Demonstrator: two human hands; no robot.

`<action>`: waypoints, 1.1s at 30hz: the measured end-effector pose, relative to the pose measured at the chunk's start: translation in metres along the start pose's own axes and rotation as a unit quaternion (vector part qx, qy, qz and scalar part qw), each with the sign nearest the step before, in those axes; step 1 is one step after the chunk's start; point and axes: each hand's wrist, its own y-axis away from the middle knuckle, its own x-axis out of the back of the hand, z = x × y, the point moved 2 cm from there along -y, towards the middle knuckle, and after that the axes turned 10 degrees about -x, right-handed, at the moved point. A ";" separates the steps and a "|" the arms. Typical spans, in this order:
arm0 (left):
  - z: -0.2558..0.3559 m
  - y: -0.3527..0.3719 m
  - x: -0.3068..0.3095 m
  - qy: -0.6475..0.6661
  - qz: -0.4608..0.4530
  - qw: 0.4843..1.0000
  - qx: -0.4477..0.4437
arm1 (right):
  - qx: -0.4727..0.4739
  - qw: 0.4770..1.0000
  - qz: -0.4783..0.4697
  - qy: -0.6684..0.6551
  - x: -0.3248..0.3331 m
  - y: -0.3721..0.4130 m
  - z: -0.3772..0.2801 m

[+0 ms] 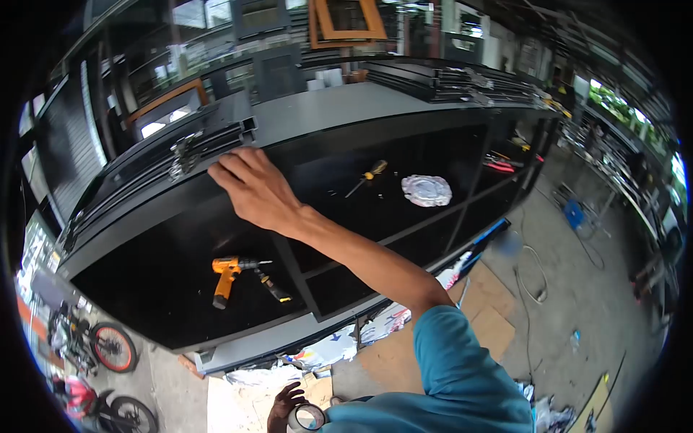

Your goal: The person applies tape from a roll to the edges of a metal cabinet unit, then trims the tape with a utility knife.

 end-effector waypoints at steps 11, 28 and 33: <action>0.020 -0.089 0.039 -0.044 -0.122 0.985 0.114 | -0.071 0.993 0.076 0.059 0.050 0.012 0.058; 0.127 -0.137 -0.124 -0.237 -0.075 0.964 -0.094 | -0.285 0.955 0.019 0.084 0.108 0.070 0.014; 0.164 -0.103 -0.195 -0.323 0.003 0.924 -0.203 | -0.633 0.475 -0.458 -0.405 0.115 0.274 -0.044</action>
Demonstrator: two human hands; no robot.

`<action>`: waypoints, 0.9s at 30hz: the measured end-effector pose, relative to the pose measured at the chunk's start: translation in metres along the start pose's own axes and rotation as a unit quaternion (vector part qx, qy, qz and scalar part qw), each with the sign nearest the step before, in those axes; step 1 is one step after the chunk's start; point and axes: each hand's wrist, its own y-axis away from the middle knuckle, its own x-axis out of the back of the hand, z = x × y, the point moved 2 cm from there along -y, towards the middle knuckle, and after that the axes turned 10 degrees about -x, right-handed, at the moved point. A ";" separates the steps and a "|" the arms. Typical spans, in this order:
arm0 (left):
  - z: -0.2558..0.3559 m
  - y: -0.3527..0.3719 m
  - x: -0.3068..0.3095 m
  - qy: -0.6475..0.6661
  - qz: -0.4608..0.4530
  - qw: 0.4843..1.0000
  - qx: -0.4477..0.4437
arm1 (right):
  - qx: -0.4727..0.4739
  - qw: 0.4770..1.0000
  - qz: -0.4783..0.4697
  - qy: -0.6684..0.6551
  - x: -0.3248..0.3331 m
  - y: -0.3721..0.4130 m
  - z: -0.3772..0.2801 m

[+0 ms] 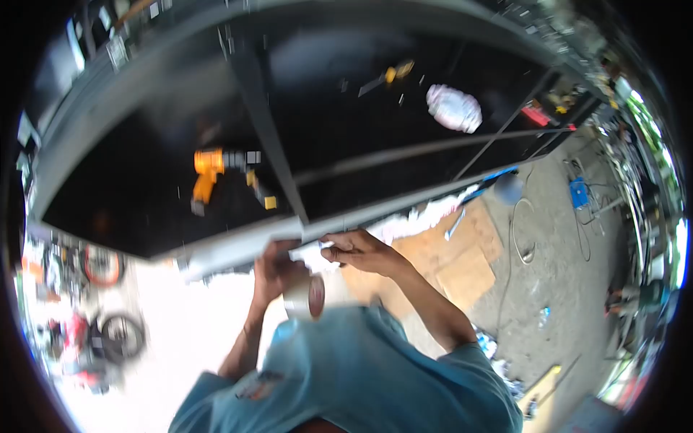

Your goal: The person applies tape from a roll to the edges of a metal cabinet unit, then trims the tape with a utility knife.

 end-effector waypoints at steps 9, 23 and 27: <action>-0.006 0.045 -0.103 -0.075 0.047 0.996 -0.009 | -0.029 0.999 -0.039 -0.025 0.004 0.044 0.093; 0.009 0.052 -0.136 -0.190 0.069 0.979 0.000 | -0.025 0.995 -0.097 -0.002 0.026 0.018 0.109; -0.006 0.046 -0.123 -0.207 0.043 0.975 -0.066 | 0.071 0.984 0.044 0.157 0.021 0.031 0.085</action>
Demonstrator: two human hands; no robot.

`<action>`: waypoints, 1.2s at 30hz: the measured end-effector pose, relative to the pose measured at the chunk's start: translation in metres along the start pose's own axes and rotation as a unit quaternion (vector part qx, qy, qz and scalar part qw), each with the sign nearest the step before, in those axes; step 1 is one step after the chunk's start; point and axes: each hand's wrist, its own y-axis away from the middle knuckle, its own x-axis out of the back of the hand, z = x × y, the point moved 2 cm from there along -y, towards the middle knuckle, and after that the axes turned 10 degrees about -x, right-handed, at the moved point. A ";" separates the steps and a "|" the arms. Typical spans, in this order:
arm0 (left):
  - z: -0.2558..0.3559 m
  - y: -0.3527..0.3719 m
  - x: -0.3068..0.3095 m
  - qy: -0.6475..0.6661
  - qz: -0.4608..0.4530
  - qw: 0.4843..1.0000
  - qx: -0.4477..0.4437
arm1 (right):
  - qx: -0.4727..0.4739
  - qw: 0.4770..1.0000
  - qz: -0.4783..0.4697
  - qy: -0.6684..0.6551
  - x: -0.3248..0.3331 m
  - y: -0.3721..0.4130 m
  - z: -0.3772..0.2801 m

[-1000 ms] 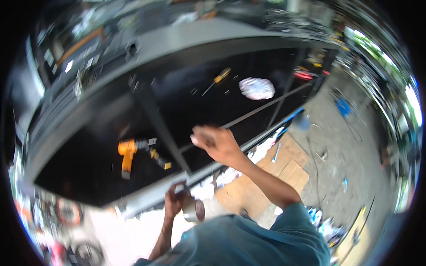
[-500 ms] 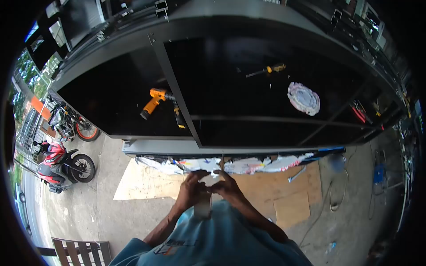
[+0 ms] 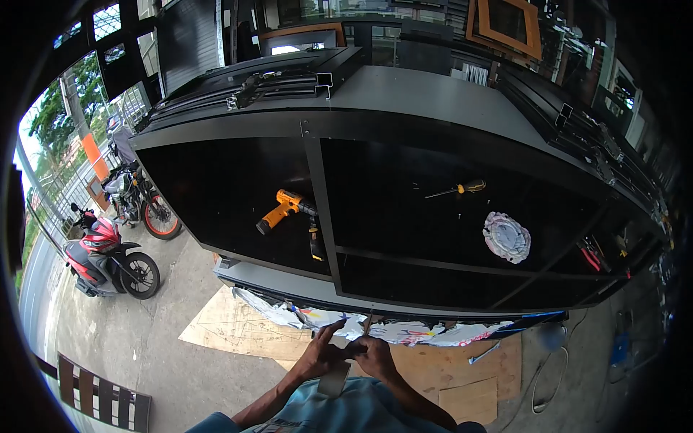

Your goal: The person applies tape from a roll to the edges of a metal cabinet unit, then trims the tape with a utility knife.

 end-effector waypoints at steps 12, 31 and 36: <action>-0.057 0.005 0.061 0.328 -0.150 0.916 0.176 | 0.059 0.991 0.112 0.036 -0.011 -0.017 -0.092; -0.102 0.039 0.203 0.351 -0.052 0.924 0.141 | 0.001 0.997 0.000 -0.080 -0.115 -0.149 -0.137; -0.111 0.046 0.213 0.363 -0.035 0.924 0.113 | -0.014 0.990 -0.127 -0.067 -0.107 -0.191 -0.142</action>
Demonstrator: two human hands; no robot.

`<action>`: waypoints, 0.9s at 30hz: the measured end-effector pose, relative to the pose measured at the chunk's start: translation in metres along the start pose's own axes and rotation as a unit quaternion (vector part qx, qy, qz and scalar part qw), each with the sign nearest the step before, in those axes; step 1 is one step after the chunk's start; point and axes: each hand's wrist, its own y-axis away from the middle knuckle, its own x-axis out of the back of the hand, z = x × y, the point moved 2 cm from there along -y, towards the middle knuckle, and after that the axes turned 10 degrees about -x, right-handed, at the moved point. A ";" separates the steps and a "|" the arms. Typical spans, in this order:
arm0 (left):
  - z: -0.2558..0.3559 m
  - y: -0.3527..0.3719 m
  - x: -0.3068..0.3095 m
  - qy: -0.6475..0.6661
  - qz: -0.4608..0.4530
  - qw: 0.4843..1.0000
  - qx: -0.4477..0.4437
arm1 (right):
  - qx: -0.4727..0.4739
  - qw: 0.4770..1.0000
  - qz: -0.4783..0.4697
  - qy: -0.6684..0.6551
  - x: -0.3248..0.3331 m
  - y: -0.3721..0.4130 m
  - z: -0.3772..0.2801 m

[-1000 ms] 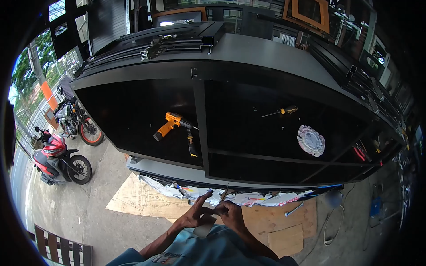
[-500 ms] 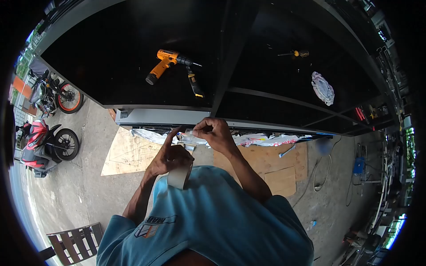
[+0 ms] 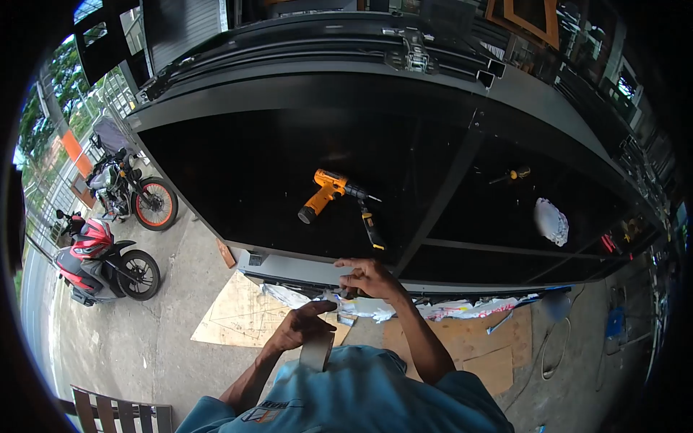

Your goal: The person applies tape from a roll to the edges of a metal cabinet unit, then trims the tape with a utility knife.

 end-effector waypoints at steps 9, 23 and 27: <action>0.002 0.007 0.013 0.056 -0.047 0.997 -0.030 | -0.033 0.862 0.346 0.369 0.078 -0.155 0.102; -0.057 -0.005 0.037 0.069 0.007 0.991 0.114 | 0.010 0.965 0.108 0.240 -0.045 0.144 0.037; -0.071 -0.009 0.031 0.050 -0.032 0.988 0.142 | -0.030 0.950 0.143 0.274 -0.051 0.158 0.046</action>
